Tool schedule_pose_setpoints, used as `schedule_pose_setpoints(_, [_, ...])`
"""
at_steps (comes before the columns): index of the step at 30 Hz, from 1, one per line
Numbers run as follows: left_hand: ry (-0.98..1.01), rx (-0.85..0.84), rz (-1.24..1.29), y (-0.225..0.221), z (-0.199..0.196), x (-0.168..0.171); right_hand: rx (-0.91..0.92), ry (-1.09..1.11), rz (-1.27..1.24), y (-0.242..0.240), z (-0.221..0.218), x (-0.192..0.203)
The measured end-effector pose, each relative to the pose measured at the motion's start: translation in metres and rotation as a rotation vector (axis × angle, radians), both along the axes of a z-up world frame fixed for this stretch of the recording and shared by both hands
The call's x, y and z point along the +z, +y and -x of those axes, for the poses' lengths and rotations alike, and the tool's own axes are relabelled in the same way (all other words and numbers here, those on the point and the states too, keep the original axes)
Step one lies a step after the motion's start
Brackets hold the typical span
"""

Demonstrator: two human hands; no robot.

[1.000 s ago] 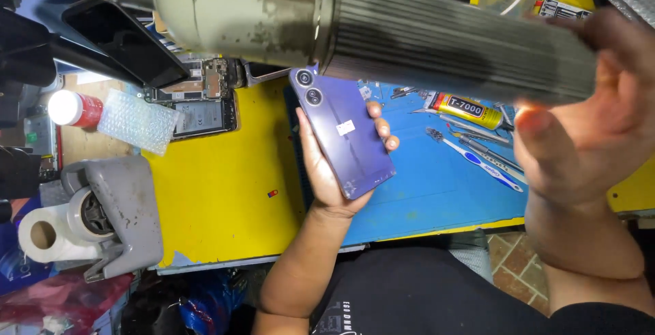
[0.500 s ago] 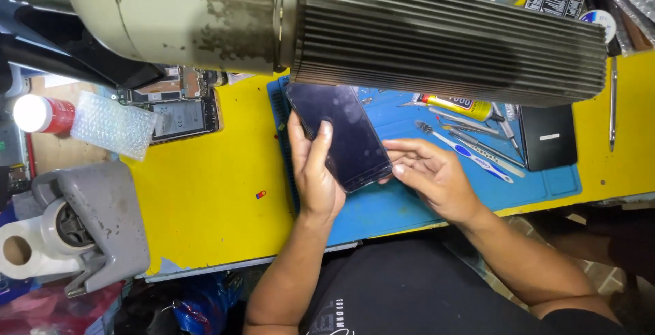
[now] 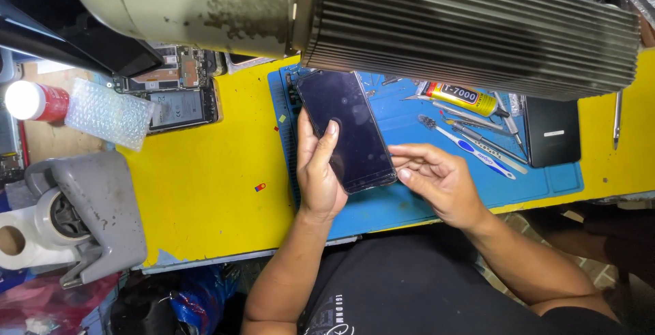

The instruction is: The person holds a dark smartphone and uses a metal prying tool to work along the seam between the screen and the frame. They rotate the phone to access different edges and continue prying at the bottom edge.

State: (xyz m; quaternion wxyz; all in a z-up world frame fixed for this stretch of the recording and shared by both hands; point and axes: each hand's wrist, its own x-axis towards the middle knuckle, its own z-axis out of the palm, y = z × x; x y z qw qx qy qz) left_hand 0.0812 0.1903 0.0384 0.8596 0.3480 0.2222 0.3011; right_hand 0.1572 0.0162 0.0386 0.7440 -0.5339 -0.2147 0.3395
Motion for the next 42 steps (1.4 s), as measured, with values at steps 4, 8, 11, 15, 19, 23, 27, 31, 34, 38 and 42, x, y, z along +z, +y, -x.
schedule_pose_setpoints(4, [-0.037,0.009,0.068,-0.005,-0.004,-0.001,-0.006,0.001,-0.007,-0.003,0.002,0.001])
schedule_pose_setpoints(8, [-0.051,-0.063,0.197,-0.013,-0.007,0.011,0.017,-0.092,-0.065,-0.006,0.006,0.01])
schedule_pose_setpoints(11, [-0.435,-0.523,0.464,0.003,-0.013,-0.026,0.036,-0.176,-0.116,-0.005,0.005,0.011])
schedule_pose_setpoints(15, [-0.878,-1.002,0.766,0.006,-0.016,-0.031,0.013,-0.218,-0.088,-0.011,-0.001,-0.002])
schedule_pose_setpoints(19, [-0.828,-0.992,0.807,0.001,-0.013,-0.03,-0.023,-0.184,-0.06,-0.02,-0.003,-0.014])
schedule_pose_setpoints(23, [-0.79,-0.918,0.811,-0.002,-0.014,-0.029,-0.053,-0.146,-0.052,-0.024,-0.003,-0.025])
schedule_pose_setpoints(27, [-0.735,-0.621,0.754,-0.007,-0.016,-0.005,-0.066,-0.135,-0.015,-0.026,-0.001,-0.032])
schedule_pose_setpoints(31, [-0.577,-0.428,0.652,0.0,-0.021,0.007,-0.084,-0.094,-0.02,-0.025,0.002,-0.036])
schedule_pose_setpoints(34, [-0.472,-0.274,0.7,0.007,-0.028,0.008,-0.076,-0.104,0.021,-0.025,0.003,-0.042])
schedule_pose_setpoints(38, [-0.422,-0.118,0.675,0.017,-0.033,0.002,-0.074,-0.071,0.046,-0.025,0.005,-0.047])
schedule_pose_setpoints(42, [-0.373,-0.059,0.673,0.027,-0.038,0.002,-0.061,-0.059,0.057,-0.025,0.005,-0.047])
